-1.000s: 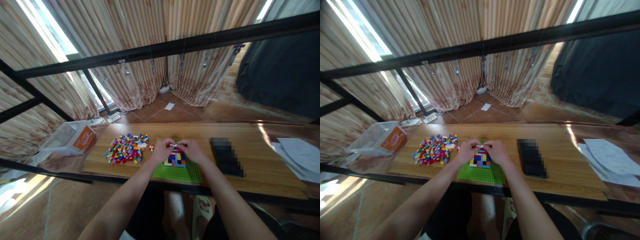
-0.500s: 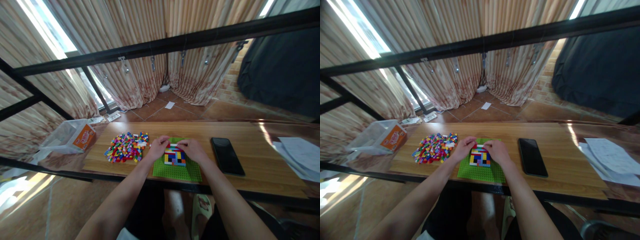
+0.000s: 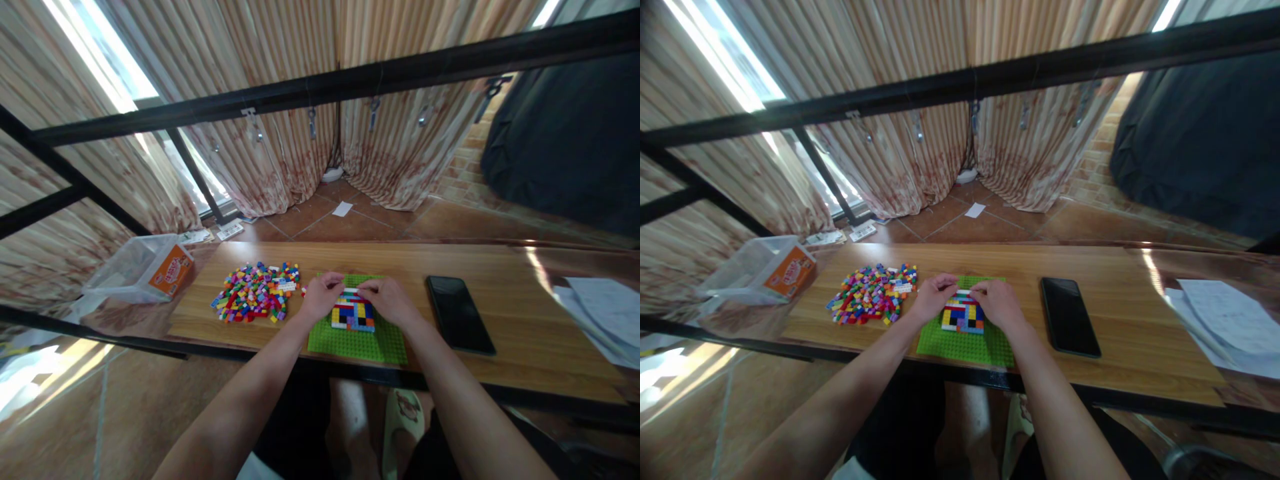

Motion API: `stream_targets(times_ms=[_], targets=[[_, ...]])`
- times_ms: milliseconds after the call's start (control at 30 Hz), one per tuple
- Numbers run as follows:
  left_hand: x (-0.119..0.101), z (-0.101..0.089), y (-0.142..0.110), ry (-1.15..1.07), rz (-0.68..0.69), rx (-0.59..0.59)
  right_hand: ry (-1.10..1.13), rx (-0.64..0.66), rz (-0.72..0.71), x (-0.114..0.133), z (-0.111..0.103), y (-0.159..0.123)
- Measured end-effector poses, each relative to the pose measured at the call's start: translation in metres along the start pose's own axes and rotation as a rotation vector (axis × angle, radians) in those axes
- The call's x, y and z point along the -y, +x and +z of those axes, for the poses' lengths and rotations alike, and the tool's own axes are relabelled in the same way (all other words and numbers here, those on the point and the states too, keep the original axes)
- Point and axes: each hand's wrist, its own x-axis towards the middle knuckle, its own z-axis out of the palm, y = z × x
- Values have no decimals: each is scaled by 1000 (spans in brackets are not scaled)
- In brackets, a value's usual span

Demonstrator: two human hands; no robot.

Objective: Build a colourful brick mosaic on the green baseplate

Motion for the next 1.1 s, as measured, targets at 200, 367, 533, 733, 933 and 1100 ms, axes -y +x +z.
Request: stream_targets(times_ms=[200, 367, 533, 733, 933, 1100], targets=[[-5, 0, -4, 33, 5, -5, -13, -3, -26, 1, 0, 1], [-7, 3, -5, 50, -1, -23, 3, -5, -23, 2, -1, 0], [-7, 9, -1, 51, -42, -43, -14, 6, -13, 0, 0, 1], [-6, 15, 3, 114, -67, -61, -44, 0, 35, -3, 2, 1], [-8, 15, 1, 171, -46, -65, -28, -14, 3, -3, 5, -1], [-13, 0, -14, 169, 64, -118, -37, -78, -2, -4, 6, -3]])
